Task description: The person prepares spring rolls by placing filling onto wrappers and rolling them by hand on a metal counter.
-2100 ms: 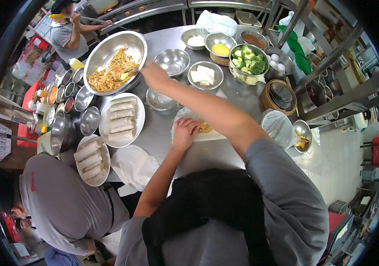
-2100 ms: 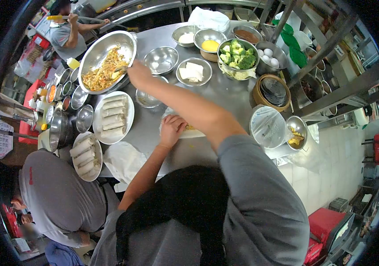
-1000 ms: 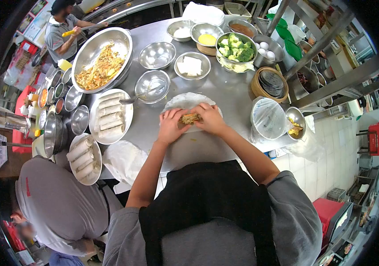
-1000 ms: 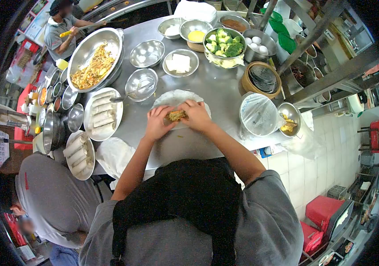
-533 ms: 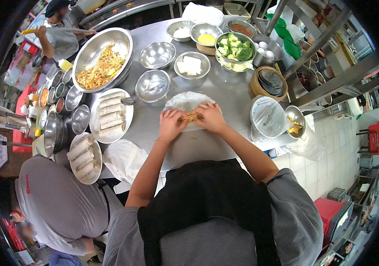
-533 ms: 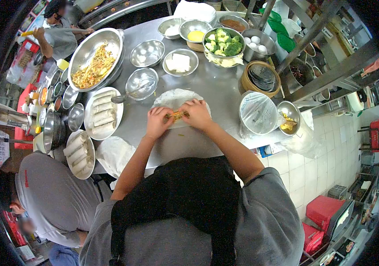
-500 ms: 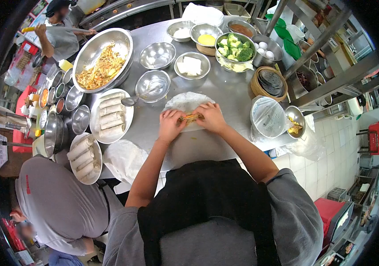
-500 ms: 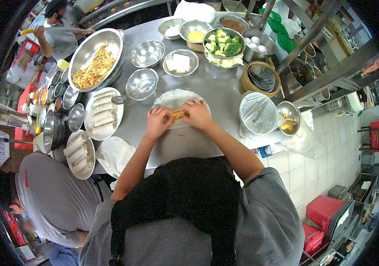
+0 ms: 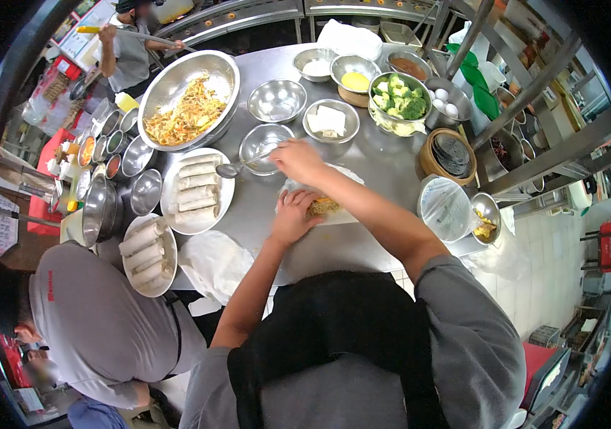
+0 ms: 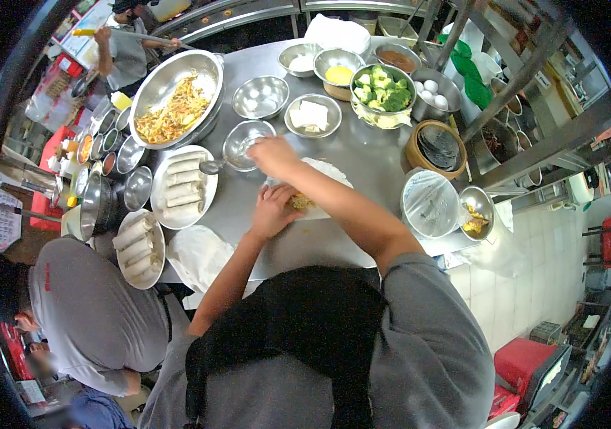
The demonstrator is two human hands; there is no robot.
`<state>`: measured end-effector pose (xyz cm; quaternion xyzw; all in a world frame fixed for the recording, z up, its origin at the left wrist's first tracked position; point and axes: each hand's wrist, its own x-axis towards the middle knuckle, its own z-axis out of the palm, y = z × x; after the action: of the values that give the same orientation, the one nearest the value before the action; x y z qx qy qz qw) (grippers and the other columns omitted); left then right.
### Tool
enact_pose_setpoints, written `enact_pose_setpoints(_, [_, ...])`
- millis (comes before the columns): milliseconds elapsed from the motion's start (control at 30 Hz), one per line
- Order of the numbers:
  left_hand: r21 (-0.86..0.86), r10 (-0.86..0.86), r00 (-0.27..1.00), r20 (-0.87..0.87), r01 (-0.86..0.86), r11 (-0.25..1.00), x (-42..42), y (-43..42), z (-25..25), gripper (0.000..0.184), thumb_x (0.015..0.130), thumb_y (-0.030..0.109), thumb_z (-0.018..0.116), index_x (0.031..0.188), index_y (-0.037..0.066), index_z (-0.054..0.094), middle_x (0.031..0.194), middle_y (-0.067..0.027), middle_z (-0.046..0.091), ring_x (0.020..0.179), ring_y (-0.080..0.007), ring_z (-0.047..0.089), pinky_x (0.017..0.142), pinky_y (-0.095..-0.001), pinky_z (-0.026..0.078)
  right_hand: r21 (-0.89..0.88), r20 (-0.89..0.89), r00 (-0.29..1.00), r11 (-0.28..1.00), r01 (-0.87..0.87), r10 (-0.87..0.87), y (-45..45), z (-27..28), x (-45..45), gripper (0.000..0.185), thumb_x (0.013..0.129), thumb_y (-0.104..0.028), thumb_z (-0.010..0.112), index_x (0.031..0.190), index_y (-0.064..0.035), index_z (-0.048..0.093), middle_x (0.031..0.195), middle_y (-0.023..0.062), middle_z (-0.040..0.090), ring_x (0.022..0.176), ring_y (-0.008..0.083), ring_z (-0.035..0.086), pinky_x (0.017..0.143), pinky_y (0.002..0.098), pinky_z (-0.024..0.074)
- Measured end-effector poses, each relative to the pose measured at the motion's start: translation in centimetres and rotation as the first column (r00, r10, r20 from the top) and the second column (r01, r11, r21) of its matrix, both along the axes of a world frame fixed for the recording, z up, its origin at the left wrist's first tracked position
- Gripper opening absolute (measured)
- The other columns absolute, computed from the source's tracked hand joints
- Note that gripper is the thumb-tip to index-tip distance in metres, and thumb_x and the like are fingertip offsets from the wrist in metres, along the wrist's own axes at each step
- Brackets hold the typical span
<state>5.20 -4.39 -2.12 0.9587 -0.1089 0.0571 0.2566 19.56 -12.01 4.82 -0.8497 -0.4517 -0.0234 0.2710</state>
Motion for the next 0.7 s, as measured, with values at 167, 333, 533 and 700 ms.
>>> enact_pose_setpoints(167, [0.007, 0.000, 0.999, -0.054, 0.001, 1.000, -0.4, -0.2, 1.1, 0.066, 0.076, 0.037, 0.080, 0.135, 0.021, 0.056, 0.137, -0.0027, 0.058, 0.136, -0.0264, 0.044, 0.118, -0.0556, 0.020, -0.248, 0.077, 0.996, 0.968, -0.028, 0.048, 8.8, -5.2, 4.1, 0.018, 0.084, -0.012, 0.063, 0.099, -0.0067, 0.073, 0.111, 0.0140, 0.067, 0.108, 0.0334, 0.064, 0.088, 0.0475, 0.0540])
enact_pose_setpoints(333, [-0.016, -0.016, 1.000, -0.023, 0.015, 1.000, -0.4, 0.3, 0.5, 0.064, 0.079, 0.038, 0.078, 0.136, 0.018, 0.057, 0.137, -0.0039, 0.058, 0.135, -0.0273, 0.045, 0.118, -0.0565, 0.022, -0.358, -0.017, 0.986, 0.919, -0.163, 0.168, 9.9, -5.2, 6.1, 0.011, 0.086, -0.013, 0.064, 0.092, -0.0069, 0.069, 0.107, 0.0153, 0.064, 0.101, 0.0350, 0.066, 0.081, 0.0476, 0.0549])
enact_pose_setpoints(533, [-0.030, -0.019, 1.000, -0.007, 0.018, 0.999, -0.2, 0.7, -0.9, 0.058, 0.082, 0.037, 0.075, 0.135, 0.019, 0.058, 0.135, -0.0030, 0.059, 0.134, -0.0249, 0.046, 0.118, -0.0555, 0.023, -0.015, 0.176, 0.965, 0.981, -0.194, 0.194, 8.5, 0.3, 5.7, 0.013, 0.084, -0.012, 0.063, 0.096, -0.0078, 0.067, 0.097, 0.0120, 0.064, 0.093, 0.0325, 0.065, 0.079, 0.0444, 0.0542])
enact_pose_setpoints(700, [-0.059, -0.007, 1.000, 0.020, 0.008, 0.998, 0.0, 0.6, -0.9, 0.053, 0.084, 0.035, 0.074, 0.132, 0.018, 0.060, 0.133, -0.0021, 0.061, 0.132, -0.0240, 0.048, 0.118, -0.0536, 0.024, 0.107, 0.518, 0.855, 0.990, -0.089, 0.021, 10.3, 6.7, 7.7, 0.011, 0.081, -0.010, 0.062, 0.090, -0.0105, 0.069, 0.095, 0.0089, 0.065, 0.093, 0.0257, 0.064, 0.080, 0.0389, 0.0524])
